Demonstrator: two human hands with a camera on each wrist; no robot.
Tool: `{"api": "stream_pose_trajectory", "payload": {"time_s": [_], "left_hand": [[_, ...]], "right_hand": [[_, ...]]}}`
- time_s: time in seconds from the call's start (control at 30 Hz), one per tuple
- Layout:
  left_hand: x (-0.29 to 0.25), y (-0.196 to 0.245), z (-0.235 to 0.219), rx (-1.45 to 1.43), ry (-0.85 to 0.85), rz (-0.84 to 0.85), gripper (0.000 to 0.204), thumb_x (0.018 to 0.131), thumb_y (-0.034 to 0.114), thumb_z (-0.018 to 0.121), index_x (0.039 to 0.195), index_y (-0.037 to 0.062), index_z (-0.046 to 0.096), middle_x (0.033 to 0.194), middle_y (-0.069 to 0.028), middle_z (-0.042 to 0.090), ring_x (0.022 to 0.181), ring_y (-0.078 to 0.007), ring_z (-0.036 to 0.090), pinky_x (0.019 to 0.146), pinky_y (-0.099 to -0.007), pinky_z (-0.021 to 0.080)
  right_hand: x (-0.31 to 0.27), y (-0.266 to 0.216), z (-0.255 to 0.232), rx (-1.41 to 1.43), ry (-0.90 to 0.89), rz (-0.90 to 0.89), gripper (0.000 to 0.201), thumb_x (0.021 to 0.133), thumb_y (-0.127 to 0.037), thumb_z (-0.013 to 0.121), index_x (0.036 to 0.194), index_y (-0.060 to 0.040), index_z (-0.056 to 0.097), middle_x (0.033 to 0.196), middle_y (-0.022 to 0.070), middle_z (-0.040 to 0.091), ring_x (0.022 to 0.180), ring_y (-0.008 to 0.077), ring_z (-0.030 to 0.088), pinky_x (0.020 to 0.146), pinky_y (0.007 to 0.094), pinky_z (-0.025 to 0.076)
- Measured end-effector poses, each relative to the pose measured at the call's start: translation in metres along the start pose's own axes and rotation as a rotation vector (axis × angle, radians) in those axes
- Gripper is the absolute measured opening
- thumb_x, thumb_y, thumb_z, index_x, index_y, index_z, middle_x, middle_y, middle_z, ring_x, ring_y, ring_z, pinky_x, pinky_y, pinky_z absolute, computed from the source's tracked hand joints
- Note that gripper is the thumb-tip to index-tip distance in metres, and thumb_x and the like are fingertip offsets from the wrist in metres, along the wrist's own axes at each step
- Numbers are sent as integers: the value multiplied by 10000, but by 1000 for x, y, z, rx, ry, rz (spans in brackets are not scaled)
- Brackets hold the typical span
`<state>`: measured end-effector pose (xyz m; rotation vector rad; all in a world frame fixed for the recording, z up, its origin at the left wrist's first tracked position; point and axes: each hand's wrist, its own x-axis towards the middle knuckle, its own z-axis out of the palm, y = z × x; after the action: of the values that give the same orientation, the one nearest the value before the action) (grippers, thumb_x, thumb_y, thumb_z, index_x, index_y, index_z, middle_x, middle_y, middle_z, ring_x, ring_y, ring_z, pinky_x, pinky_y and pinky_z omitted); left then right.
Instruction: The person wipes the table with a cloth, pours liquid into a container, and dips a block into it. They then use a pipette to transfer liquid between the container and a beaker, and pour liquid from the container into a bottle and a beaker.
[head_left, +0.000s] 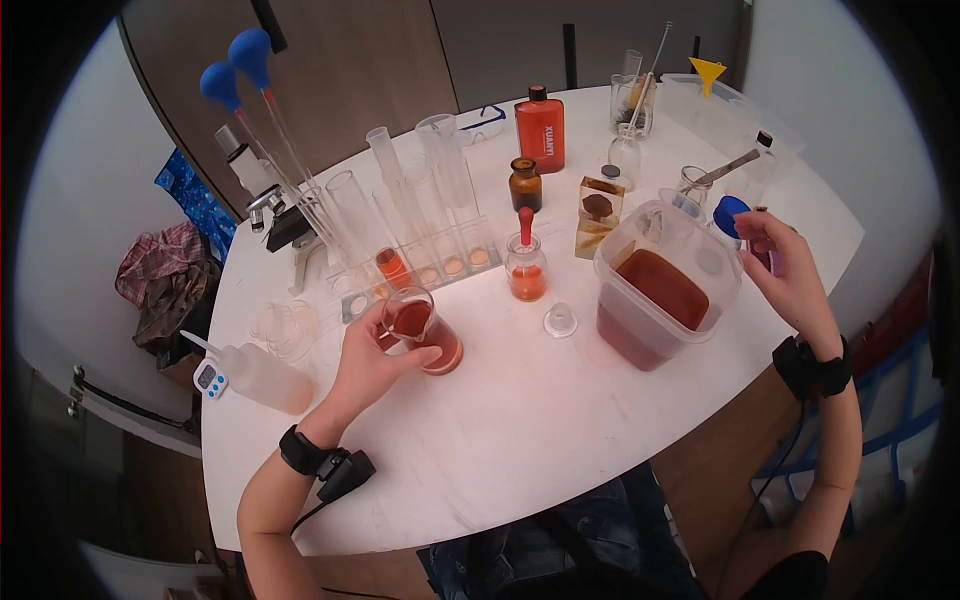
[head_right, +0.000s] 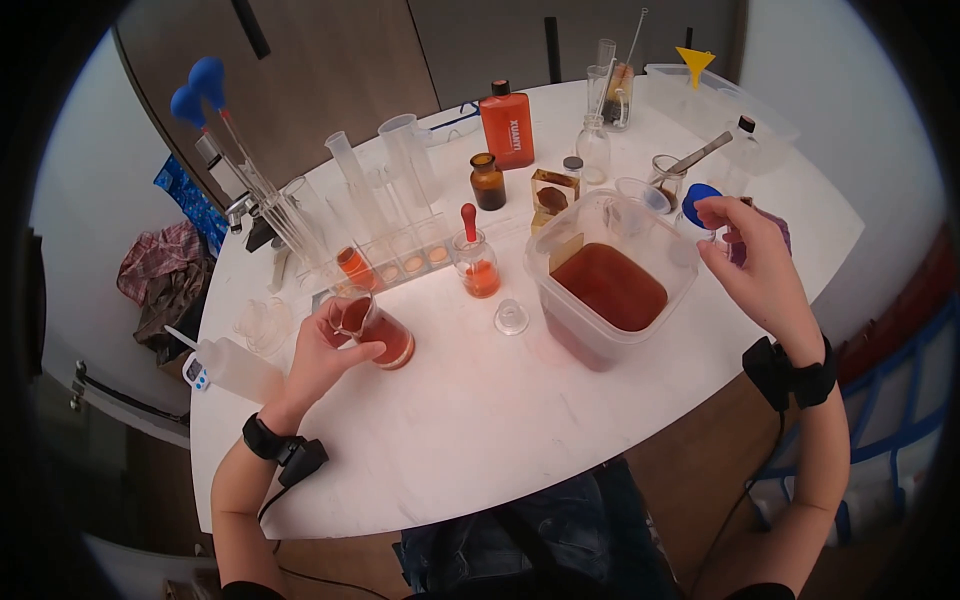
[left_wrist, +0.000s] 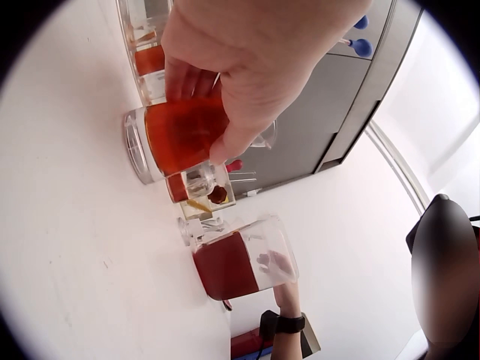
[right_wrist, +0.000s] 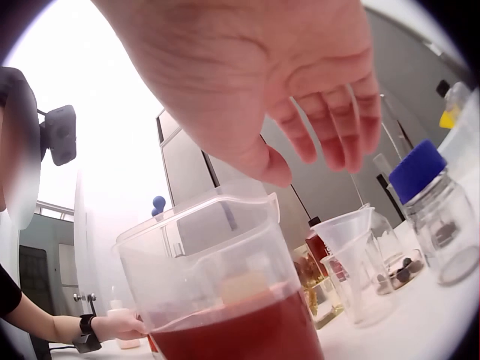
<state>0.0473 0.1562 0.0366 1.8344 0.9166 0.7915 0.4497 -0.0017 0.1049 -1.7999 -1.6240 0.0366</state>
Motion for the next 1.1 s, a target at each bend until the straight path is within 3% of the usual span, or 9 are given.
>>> {"api": "stream_pose_trajectory", "payload": {"time_s": [0.17,0.23,0.43,0.67,0.87,1.1], "left_hand": [[19,-7,0,41,44,-12,480,706,26,721,1143,34,525,1030,-19,588,924,-98,564,833,-248,447],[27,-10,-3,-47,68,-26,447,689,81,754,1090,44,558,1021,-29,610,943,-110,571,864,-260,442],[38,-15,-7,-109,90,-52,468,705,46,733,1128,16,535,1039,-54,609,960,-127,578,882,-271,451],[35,-15,-14,-85,138,-42,469,705,25,722,1134,9,531,1014,-48,607,911,-113,578,833,-251,452],[26,-19,-24,-69,181,-54,492,702,21,722,1152,-8,524,993,-47,607,897,-100,574,805,-237,454],[12,-29,-38,-50,221,-45,486,718,36,714,1161,-3,521,1026,-48,596,931,-108,569,829,-240,456]], "right_hand": [[-28,16,4,-4,8,-12,339,789,-56,590,1114,-6,510,1026,114,595,945,209,568,826,310,444],[-34,26,9,-4,-24,20,372,789,-69,602,1141,-16,495,1014,118,591,946,218,569,838,318,445],[-28,44,33,18,-160,115,483,766,-141,649,1186,-9,450,1034,159,573,978,253,564,834,333,460],[8,43,64,35,-95,169,619,764,-244,688,1228,29,384,1087,217,551,1003,294,560,864,346,450],[36,76,99,220,-42,-5,735,702,-278,749,1223,48,345,1064,215,544,990,298,558,846,339,449],[52,61,104,271,88,157,754,649,-276,781,1178,41,347,1030,193,565,911,247,588,792,308,471]]}}
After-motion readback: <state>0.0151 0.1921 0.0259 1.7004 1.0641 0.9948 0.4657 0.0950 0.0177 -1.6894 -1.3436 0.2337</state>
